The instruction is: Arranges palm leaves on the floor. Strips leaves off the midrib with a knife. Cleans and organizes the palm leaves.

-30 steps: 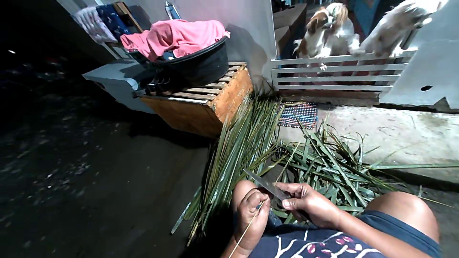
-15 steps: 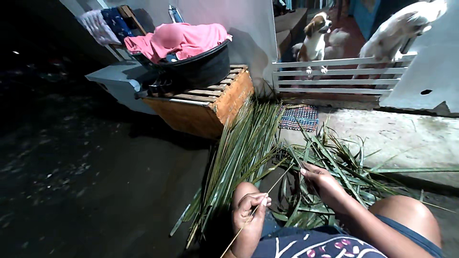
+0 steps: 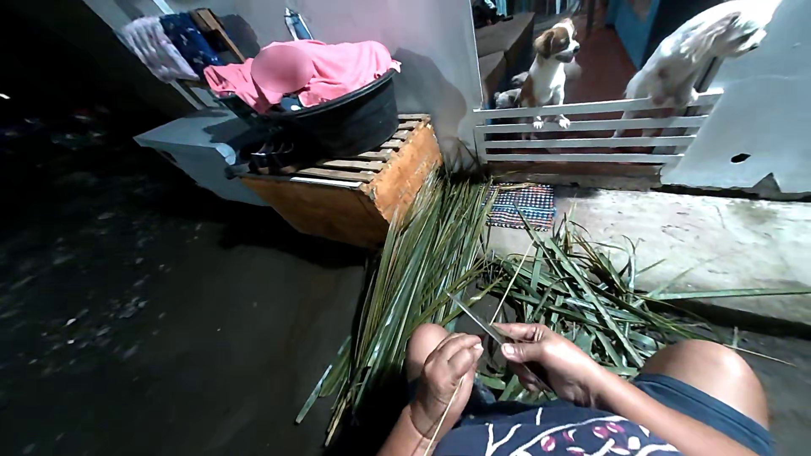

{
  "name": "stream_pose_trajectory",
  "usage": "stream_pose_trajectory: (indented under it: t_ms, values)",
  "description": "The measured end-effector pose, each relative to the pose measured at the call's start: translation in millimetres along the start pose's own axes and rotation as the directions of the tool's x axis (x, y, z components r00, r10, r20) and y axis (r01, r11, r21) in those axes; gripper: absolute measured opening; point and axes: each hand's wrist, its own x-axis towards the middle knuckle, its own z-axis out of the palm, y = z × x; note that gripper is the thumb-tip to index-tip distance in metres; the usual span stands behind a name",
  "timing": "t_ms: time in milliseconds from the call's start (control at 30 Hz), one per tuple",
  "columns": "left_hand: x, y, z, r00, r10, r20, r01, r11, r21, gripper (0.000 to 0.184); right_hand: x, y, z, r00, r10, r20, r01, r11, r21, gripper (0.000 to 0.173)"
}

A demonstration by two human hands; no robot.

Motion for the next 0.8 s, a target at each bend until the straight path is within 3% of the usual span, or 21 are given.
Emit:
stream_pose_trajectory:
  t_ms: [167, 367, 533, 800]
  values:
    - [-4.4, 6.7, -3.5, 0.999, -0.021, -0.029, 0.02, 1.0, -0.014, 0.01, 12.3, 0.1, -19.2, 0.982, -0.061, -0.18, 0.072, 0.996, 0.058, 0.047]
    - [-13.9, 14.5, -6.6, 0.971, -0.218, -0.097, 0.203, 0.968, -0.147, 0.005, 25.4, -3.8, -52.4, 0.856, -0.118, -0.503, 0.179, 0.981, 0.074, 0.041]
    - [-15.6, 24.8, -8.8, 0.94, -0.334, -0.075, 0.296, 0.902, -0.315, 0.003, 32.3, -3.3, -77.7, 0.769, -0.164, -0.618, 0.22, 0.975, 0.016, 0.042]
    - [-25.0, 34.4, -37.4, 0.907, -0.416, -0.06, 0.375, 0.865, -0.333, 0.003, 36.8, 13.3, -136.3, 0.677, -0.061, -0.734, 0.115, 0.993, 0.024, 0.035]
